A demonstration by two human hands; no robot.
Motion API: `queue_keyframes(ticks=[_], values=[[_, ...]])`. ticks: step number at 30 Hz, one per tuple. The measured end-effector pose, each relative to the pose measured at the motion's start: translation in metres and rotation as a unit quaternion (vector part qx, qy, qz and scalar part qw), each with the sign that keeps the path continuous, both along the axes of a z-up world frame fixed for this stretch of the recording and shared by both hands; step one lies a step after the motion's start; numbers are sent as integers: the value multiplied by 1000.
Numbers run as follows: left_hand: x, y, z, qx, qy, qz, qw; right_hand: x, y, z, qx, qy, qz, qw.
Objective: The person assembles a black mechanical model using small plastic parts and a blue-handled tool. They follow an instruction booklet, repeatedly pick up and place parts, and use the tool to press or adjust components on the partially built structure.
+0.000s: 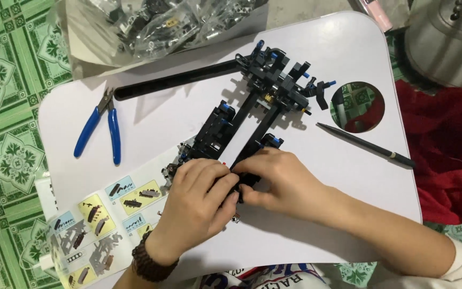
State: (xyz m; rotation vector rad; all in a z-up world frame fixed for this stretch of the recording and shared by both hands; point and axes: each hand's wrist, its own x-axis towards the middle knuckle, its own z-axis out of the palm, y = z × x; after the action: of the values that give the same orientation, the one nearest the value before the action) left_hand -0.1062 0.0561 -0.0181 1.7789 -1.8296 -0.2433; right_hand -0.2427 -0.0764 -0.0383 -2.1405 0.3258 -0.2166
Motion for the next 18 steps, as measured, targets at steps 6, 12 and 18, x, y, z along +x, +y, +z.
queue_keyframes(ticks=[6, 12, 18], values=[[2, 3, -10, -19, -17, -9, 1000, 0, 3, 7, -62, -10, 29, 998], [2, 4, -14, -14, -45, -18, 999, 2, -11, 4, -75, -18, 48, 996], [5, 1, -6, 39, -42, -41, 998, -3, -14, 6, -21, -27, 44, 998]])
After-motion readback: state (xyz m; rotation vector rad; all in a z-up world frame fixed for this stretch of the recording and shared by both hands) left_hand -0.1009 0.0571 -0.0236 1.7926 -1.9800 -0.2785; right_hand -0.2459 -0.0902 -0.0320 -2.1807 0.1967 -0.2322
